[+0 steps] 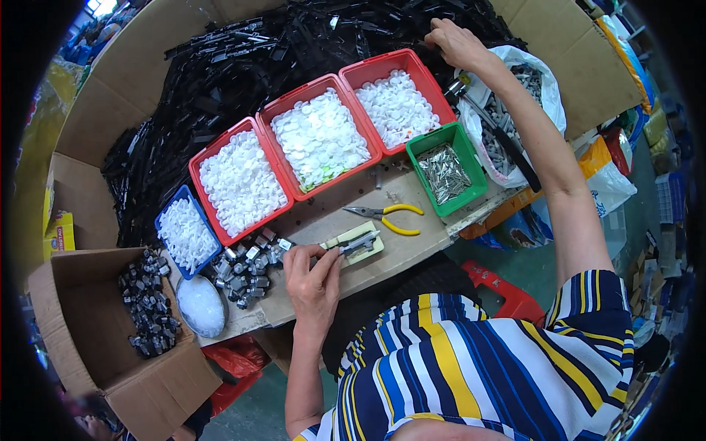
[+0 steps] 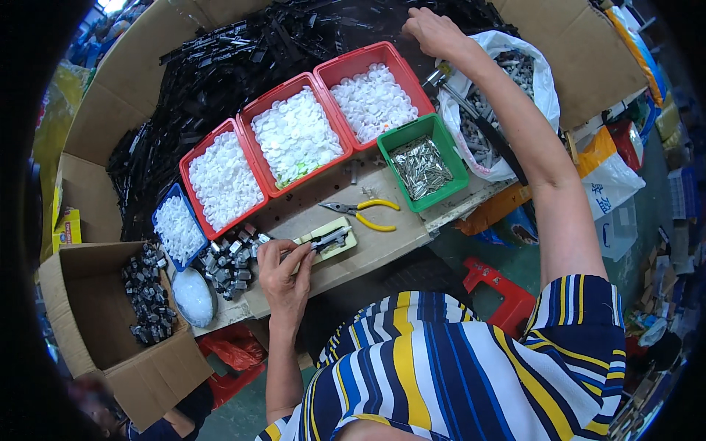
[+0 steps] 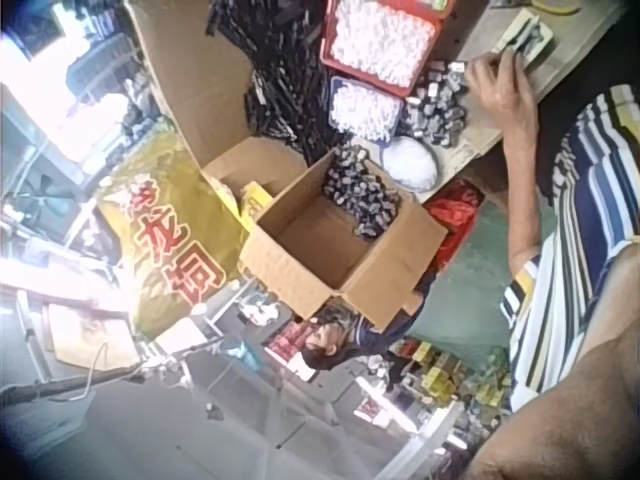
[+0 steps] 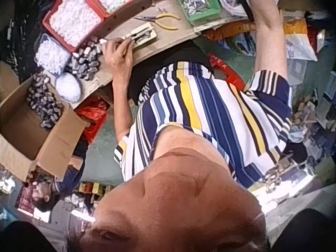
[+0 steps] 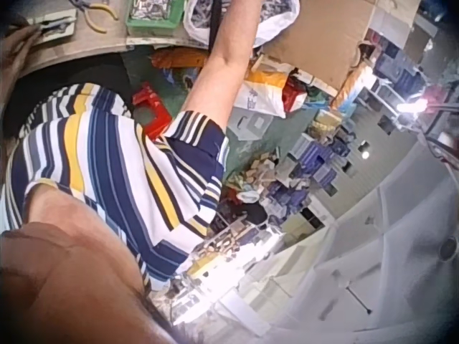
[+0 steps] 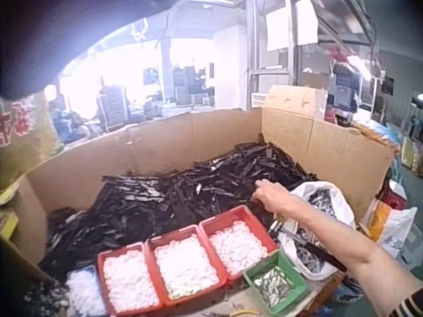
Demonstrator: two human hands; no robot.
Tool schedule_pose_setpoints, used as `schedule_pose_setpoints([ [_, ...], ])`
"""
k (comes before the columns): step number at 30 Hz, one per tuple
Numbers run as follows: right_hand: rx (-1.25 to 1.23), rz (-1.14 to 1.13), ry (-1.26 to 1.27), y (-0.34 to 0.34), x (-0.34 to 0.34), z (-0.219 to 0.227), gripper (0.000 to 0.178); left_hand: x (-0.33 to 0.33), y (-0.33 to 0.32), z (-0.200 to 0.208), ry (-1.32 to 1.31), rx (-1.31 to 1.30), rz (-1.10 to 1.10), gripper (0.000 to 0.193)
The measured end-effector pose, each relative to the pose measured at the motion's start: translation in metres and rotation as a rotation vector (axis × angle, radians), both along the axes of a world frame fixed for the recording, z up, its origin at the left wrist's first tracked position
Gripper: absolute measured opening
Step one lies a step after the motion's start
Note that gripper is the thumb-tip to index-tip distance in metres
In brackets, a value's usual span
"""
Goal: The person assembles small metal padlocks at a workbench. They place a metal cylinder into a wooden jig, insert a pin, and strike it with a hammer. The person then uses pliers to manipulate the lock components and places the finished locks into a cardboard box.
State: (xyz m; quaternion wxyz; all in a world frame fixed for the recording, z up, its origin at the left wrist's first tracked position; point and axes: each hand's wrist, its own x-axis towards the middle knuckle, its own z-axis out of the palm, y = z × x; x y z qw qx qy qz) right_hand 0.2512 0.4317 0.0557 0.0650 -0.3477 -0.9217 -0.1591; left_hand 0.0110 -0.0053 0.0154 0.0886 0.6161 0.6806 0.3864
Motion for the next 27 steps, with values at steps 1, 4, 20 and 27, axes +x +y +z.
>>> schedule_pose_setpoints([
  [1, 0.002, 0.024, -0.011, 0.002, 0.001, 0.002, 0.025, 0.0, -0.001, 0.001, 0.007, 0.002, 0.005, 0.017],
  [4, 0.059, 0.127, 0.144, -0.004, 0.004, 0.01, 0.019, -0.001, -0.002, 0.007, 0.022, 0.019, 0.01, 0.019],
  [20, -1.484, 0.512, 1.177, -0.268, -0.077, 0.017, 0.015, -0.02, 0.016, 0.012, -1.686, -0.097, -0.157, 0.04],
  [27, -0.756, 0.504, 0.605, -0.281, -0.067, 0.023, 0.036, -0.027, -0.002, 0.006, -1.315, -0.062, 0.115, 0.025],
])
